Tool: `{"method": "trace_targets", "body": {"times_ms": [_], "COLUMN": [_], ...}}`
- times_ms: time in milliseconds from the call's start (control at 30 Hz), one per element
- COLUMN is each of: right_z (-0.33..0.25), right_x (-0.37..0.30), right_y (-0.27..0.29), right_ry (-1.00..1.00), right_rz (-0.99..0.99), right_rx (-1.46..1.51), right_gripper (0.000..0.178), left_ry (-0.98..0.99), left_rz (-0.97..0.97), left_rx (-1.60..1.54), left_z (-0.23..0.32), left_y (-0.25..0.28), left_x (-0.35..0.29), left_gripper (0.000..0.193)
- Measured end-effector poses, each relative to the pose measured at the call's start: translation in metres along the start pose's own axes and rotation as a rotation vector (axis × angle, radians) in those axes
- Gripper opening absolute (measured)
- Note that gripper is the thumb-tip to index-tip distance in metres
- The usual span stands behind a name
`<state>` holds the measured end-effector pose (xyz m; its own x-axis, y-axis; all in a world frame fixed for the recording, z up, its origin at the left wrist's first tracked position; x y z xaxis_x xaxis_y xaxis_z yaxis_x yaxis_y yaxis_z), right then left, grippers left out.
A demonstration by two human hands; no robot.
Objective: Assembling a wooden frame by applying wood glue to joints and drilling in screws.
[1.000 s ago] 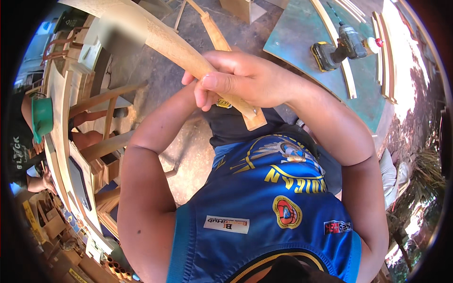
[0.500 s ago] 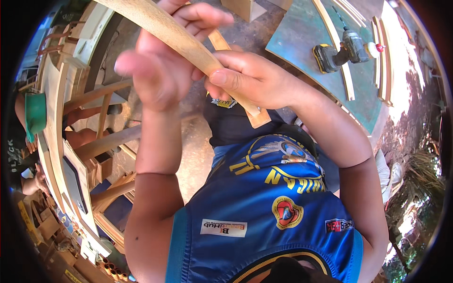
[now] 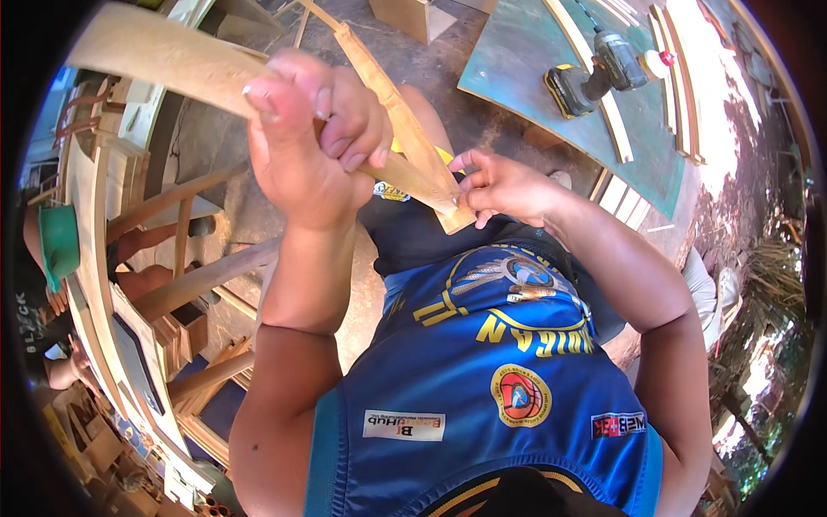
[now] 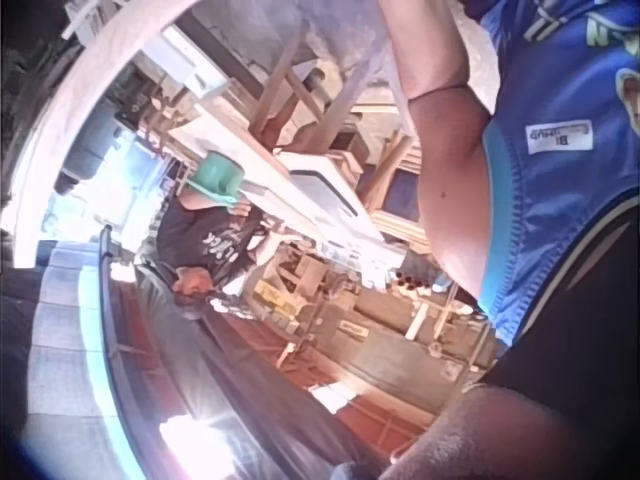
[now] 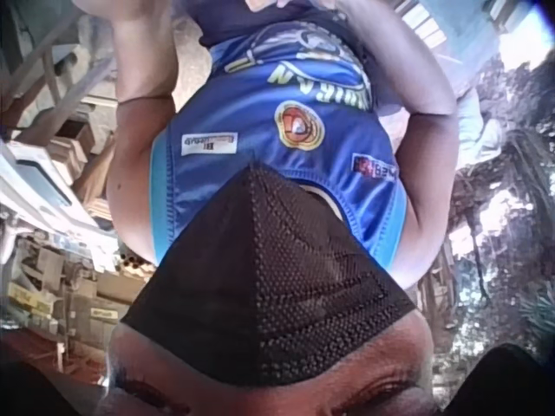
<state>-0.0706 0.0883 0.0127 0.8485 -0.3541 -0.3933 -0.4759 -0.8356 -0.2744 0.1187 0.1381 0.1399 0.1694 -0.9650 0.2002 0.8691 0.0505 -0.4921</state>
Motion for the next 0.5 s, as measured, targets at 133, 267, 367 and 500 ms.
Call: {"method": "trace_targets", "body": {"times_ms": [133, 267, 367, 500], "right_z": [0.004, 0.011, 0.014, 0.021], "right_x": [0.003, 0.009, 0.015, 0.02], "right_y": [-0.006, -0.005, -0.002, -0.004], "right_ry": [-0.034, -0.07, -0.099, -0.104], "right_rz": [0.112, 0.179, 0.18, 0.163], "right_rx": [-0.099, -0.196, -0.198, -0.238], "right_gripper": [0.054, 0.051, 0.047, 0.043], "left_ry": [-0.01, -0.026, -0.025, -0.004], "left_rz": [0.016, 0.021, -0.009, -0.081], "left_rx": [-0.008, 0.005, 0.031, 0.109], "left_z": [-0.004, -0.01, -0.017, -0.019], "left_y": [-0.003, -0.007, -0.012, -0.017], "left_x": [-0.006, -0.012, -0.016, -0.017], "left_gripper": [0.045, 0.046, 0.047, 0.047]}}
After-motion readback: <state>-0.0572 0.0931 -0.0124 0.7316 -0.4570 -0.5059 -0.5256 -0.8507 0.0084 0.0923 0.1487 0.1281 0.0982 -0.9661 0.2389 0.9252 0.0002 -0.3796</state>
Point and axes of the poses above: each hand's wrist, its own x-axis towards the middle knuckle, its own y-axis out of the back of the hand, z = x × y, the point moved 2 cm from there along x, towards the middle knuckle, and after that the axes turned 12 degrees about y, right-handed, at the moved point
